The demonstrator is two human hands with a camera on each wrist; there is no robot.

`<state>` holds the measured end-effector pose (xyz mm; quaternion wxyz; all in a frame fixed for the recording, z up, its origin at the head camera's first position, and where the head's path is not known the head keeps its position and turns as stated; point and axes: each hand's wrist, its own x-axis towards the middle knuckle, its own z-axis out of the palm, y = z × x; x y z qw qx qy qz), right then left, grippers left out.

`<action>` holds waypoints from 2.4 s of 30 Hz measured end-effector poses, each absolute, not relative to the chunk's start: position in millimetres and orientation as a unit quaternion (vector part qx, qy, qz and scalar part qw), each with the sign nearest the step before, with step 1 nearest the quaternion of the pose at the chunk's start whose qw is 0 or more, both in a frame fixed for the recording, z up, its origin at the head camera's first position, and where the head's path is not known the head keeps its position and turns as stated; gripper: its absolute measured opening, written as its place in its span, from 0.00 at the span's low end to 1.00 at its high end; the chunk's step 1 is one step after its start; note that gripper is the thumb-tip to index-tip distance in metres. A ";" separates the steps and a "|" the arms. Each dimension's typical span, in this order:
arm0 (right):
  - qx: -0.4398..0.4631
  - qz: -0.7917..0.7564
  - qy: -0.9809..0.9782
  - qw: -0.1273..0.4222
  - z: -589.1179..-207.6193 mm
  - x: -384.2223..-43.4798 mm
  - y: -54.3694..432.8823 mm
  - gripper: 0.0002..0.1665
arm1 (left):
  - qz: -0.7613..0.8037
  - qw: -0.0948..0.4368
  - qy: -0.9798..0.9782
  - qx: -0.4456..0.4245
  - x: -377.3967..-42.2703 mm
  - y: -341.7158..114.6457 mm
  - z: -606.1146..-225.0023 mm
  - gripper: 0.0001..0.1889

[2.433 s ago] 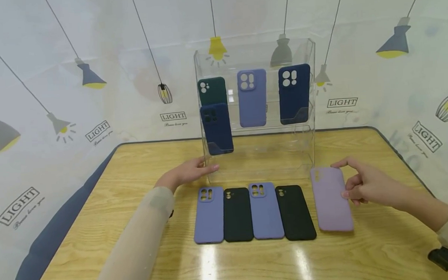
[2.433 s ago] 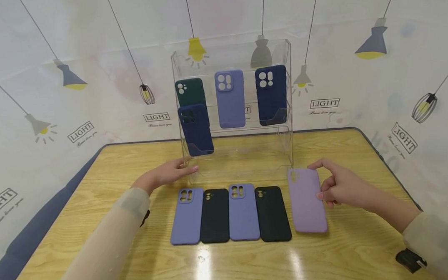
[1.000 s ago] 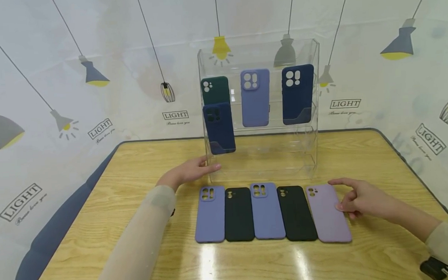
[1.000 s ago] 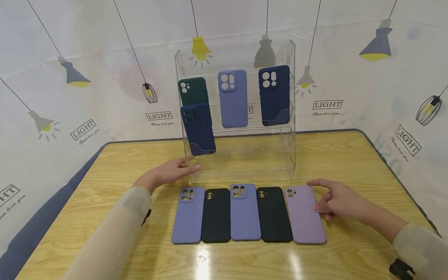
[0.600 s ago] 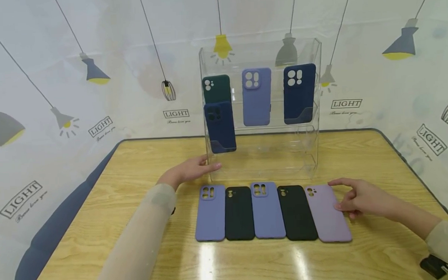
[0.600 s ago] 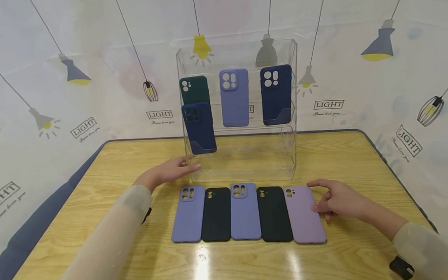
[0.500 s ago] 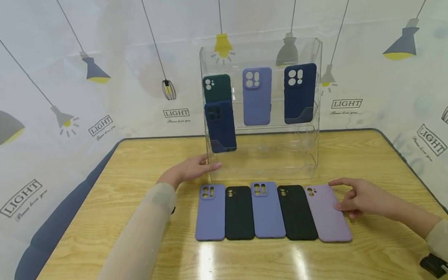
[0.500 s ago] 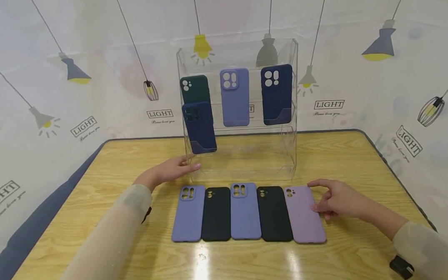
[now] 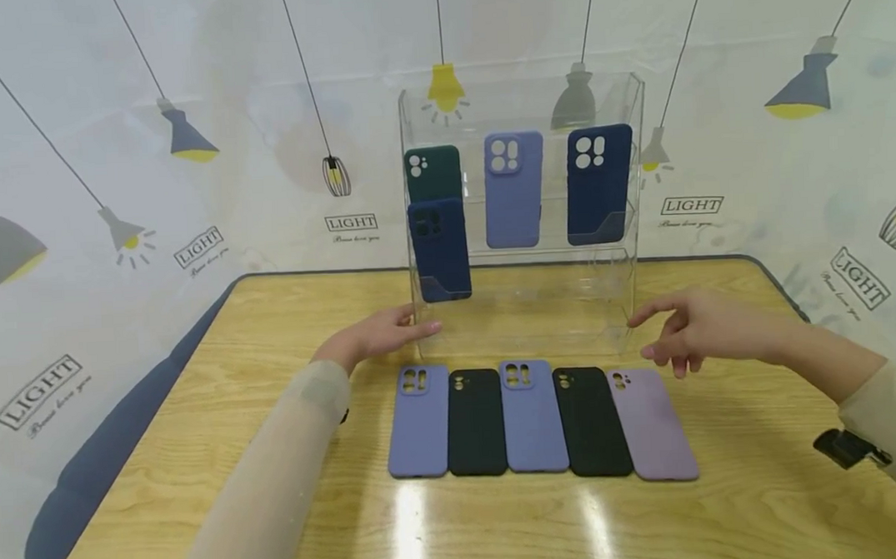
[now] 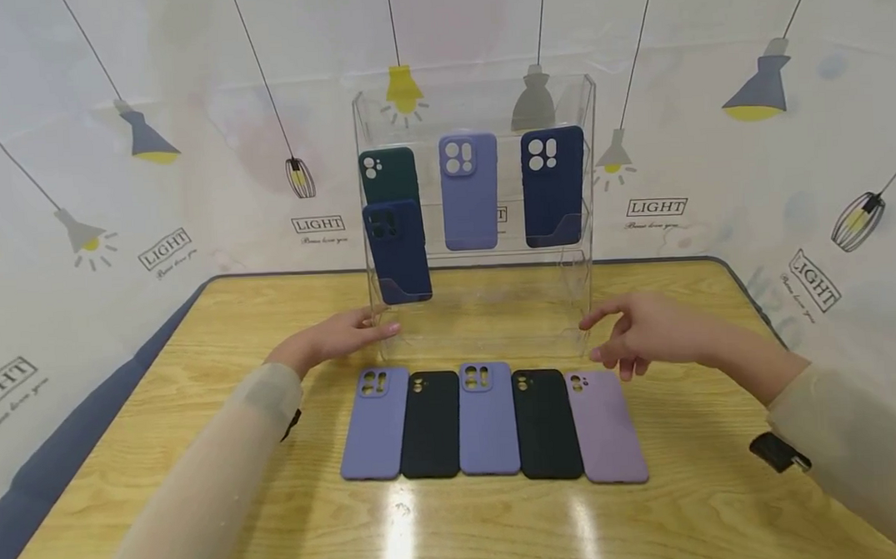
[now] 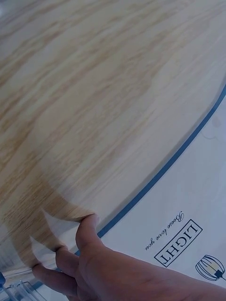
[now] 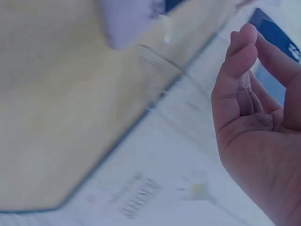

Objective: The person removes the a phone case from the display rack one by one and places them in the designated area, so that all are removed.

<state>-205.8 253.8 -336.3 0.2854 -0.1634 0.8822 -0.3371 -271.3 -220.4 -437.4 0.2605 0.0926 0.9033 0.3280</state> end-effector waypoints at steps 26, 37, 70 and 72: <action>-0.224 -0.302 0.904 0.203 -262.0 -271.8 107.0 0.41 | 0.329 0.264 0.903 0.087 -271.2 -218.2 -435.0 0.59; -0.215 -0.317 0.909 0.166 -269.5 -291.1 57.1 0.58 | 0.341 0.267 0.898 0.078 -269.0 -219.4 -434.1 0.62; -0.173 -0.318 0.931 0.049 -317.1 -287.6 25.9 0.46 | 0.336 0.267 0.900 0.075 -268.7 -217.6 -434.3 0.57; -0.172 -0.315 0.932 0.043 -318.0 -287.1 24.1 0.46 | 0.339 0.268 0.899 0.074 -268.8 -217.7 -434.3 0.58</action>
